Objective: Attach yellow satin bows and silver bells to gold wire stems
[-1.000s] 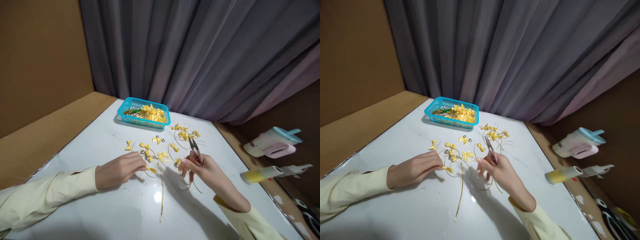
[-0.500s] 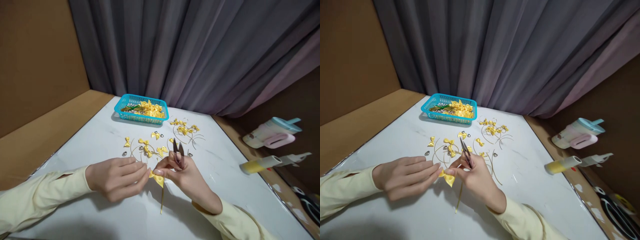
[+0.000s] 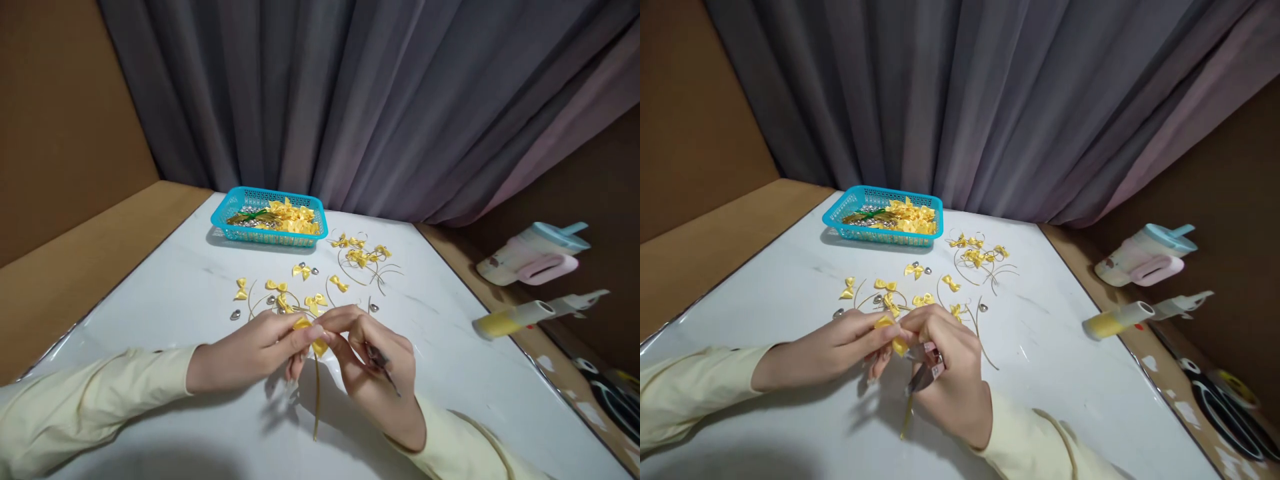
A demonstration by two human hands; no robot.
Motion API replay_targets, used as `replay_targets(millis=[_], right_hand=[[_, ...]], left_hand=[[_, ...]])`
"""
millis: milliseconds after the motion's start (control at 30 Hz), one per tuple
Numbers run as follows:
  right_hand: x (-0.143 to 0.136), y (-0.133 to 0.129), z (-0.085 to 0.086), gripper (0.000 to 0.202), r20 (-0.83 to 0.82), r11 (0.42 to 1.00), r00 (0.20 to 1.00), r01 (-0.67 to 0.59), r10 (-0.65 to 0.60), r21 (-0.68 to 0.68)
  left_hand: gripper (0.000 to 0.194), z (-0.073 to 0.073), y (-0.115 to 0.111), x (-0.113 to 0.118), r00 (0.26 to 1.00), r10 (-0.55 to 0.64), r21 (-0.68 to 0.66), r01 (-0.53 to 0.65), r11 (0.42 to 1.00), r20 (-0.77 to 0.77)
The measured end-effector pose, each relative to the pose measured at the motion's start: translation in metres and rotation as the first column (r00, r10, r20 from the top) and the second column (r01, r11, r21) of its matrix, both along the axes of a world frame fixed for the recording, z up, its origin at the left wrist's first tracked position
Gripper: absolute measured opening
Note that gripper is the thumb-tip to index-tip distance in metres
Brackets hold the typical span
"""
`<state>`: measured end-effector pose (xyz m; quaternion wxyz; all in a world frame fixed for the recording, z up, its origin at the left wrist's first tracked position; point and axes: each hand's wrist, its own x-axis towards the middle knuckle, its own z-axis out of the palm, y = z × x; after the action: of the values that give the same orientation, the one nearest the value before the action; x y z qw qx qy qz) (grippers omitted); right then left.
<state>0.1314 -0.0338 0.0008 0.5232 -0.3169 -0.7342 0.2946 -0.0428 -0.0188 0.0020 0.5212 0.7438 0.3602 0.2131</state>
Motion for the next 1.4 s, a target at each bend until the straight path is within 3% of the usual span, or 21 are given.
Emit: replay_targets(millis=[100, 233, 367, 633, 833, 967, 1067, 1133, 1233, 1333, 1400], right_hand=[[0.001, 0.000, 0.000, 0.036, -0.029, 0.987, 0.998, 0.058, -0.063, -0.152], [0.004, 0.004, 0.000, 0.041, -0.111, 0.904, 0.990, 0.028, -0.083, -0.426], [0.007, 0.006, 0.001, 0.045, -0.150, 0.845, 0.986, -0.019, -0.073, -0.534], [0.008, 0.008, 0.008, 0.044, -0.131, 0.822, 0.991, -0.049, -0.031, -0.567], [0.016, 0.010, 0.011, 0.034, 0.093, 0.873, 0.994, -0.007, 0.060, -0.487], [0.022, 0.010, 0.013, 0.031, 0.185, 0.904, 0.974, -0.042, 0.132, -0.425], [0.022, 0.009, 0.013, 0.023, 0.207, 0.892, 0.964, -0.058, 0.167, -0.449], [0.021, 0.010, 0.014, 0.024, 0.121, 0.834, 0.975, -0.093, 0.187, -0.544], [0.021, 0.017, 0.014, 0.042, -0.155, 0.625, 0.962, -0.265, 0.226, -0.734], [0.021, 0.025, 0.012, 0.053, -0.391, 0.362, 0.899, -0.438, 0.200, -0.823], [0.021, 0.028, 0.009, 0.054, -0.482, 0.226, 0.860, -0.510, 0.169, -0.830]], left_hand=[[0.041, -0.004, 0.000, 0.004, 0.999, 0.035, 0.099, -0.032, 0.995, -0.033], [0.037, -0.012, 0.003, 0.003, 1.000, 0.002, 0.112, 0.000, 0.994, -0.019], [0.037, -0.018, 0.005, 0.002, 0.997, -0.061, 0.094, 0.058, 0.994, 0.036], [0.032, -0.021, 0.007, 0.002, 0.990, -0.121, 0.129, 0.110, 0.985, 0.076], [0.032, -0.023, 0.009, 0.001, 0.988, -0.141, 0.132, 0.132, 0.982, 0.059], [0.036, -0.021, 0.009, 0.001, 0.993, -0.106, 0.075, 0.102, 0.992, 0.052], [0.039, -0.018, 0.007, 0.001, 0.995, -0.082, -0.021, 0.084, 0.996, 0.055], [0.042, -0.015, 0.006, 0.000, 0.995, -0.087, -0.088, 0.091, 0.992, 0.047], [0.033, -0.009, 0.008, -0.001, 0.996, -0.069, -0.059, 0.072, 0.996, 0.055], [0.019, -0.007, 0.012, -0.004, 0.998, -0.053, 0.234, 0.042, 0.971, 0.041], [0.014, -0.008, 0.013, -0.006, 0.996, -0.093, 0.449, 0.079, 0.890, 0.008]])
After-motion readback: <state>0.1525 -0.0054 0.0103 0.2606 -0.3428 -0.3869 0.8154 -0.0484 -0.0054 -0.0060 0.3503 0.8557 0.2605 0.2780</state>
